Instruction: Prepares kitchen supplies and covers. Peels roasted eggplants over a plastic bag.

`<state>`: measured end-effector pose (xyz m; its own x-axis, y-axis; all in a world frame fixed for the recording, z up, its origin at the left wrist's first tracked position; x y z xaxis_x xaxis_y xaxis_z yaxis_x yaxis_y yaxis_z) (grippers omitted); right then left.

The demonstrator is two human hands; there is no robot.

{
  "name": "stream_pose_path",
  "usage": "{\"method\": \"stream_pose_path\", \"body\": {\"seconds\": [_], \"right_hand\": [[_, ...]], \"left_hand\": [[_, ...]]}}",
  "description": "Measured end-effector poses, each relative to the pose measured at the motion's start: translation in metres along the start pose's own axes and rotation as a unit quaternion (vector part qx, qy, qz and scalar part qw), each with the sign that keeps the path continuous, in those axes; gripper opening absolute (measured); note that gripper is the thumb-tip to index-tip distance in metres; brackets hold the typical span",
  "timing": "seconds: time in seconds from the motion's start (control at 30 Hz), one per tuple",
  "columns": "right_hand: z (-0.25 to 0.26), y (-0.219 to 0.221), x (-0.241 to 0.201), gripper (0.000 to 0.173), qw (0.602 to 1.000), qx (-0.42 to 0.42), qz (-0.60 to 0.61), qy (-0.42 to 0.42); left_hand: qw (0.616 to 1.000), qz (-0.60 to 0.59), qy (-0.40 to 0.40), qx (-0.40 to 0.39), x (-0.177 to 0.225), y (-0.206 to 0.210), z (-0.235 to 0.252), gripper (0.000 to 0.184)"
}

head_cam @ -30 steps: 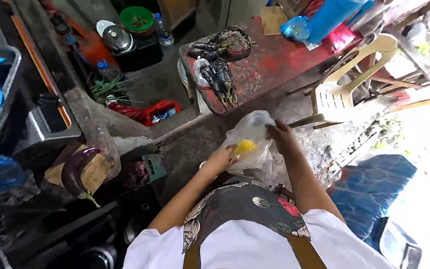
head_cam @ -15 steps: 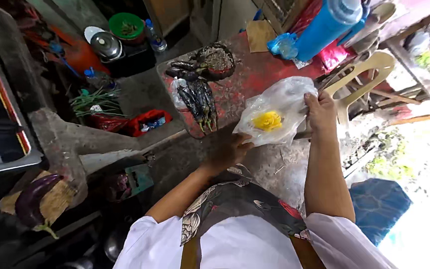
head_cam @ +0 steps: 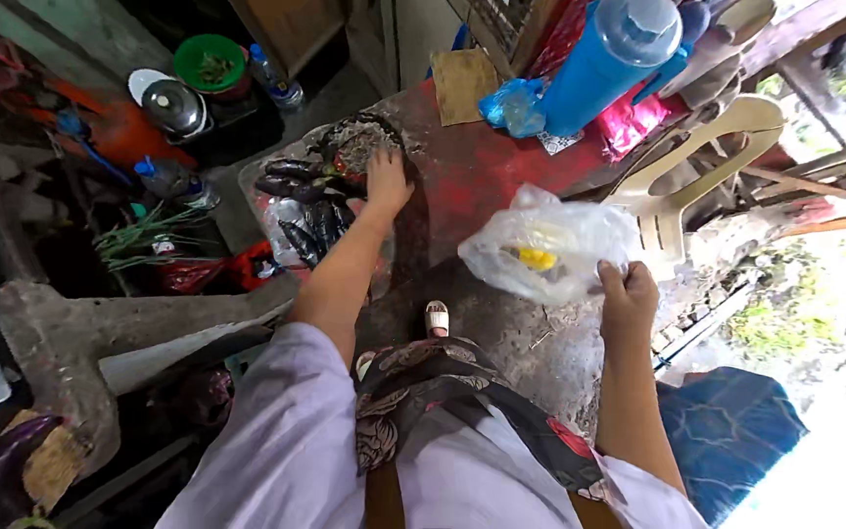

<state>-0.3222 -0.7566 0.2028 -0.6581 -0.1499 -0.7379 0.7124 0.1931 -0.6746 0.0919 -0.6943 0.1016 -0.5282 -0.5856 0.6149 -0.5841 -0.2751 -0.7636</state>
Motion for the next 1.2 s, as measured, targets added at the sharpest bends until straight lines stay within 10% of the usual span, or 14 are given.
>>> {"method": "stream_pose_path", "body": {"seconds": [0.13,0.43,0.67,0.83,1.0,1.2], "right_hand": [[-0.027,-0.026,0.043,0.018,0.996,0.055,0.031,0.063],[-0.052,-0.023,0.059,0.01,0.984,0.102,0.058,0.134],[-0.063,-0.03,0.03,0.011,0.973,0.174,0.028,0.151],[-0.1,-0.084,0.004,0.021,0.92,0.323,0.029,0.222],[-0.132,-0.111,0.003,0.01,0.88,0.43,0.029,0.201],[-0.138,-0.099,0.014,0.007,0.898,0.402,0.062,0.17]], "left_hand": [[0.995,0.04,-0.073,0.049,-0.019,0.005,0.046,0.099],[0.986,0.05,-0.053,0.152,-0.001,0.04,0.062,0.049],[0.965,-0.119,0.18,-0.148,0.103,0.154,-0.096,0.041],[0.824,-0.409,-0.085,-0.383,0.167,0.18,-0.144,0.05],[0.848,-0.406,0.015,-0.342,0.186,0.096,-0.109,0.048],[0.956,-0.238,0.172,-0.032,0.142,-0.066,-0.022,0.045]]}}
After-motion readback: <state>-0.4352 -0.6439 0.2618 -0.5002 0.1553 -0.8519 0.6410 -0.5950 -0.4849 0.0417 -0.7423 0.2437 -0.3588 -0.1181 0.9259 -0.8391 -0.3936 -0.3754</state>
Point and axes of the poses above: each hand's wrist, its own z-axis towards the middle knuckle, its own y-axis out of the palm, x = y × z, the point moved 1 cm from there along z, towards the middle knuckle, and after that the axes turned 11 degrees about -z, right-handed, at the moved point
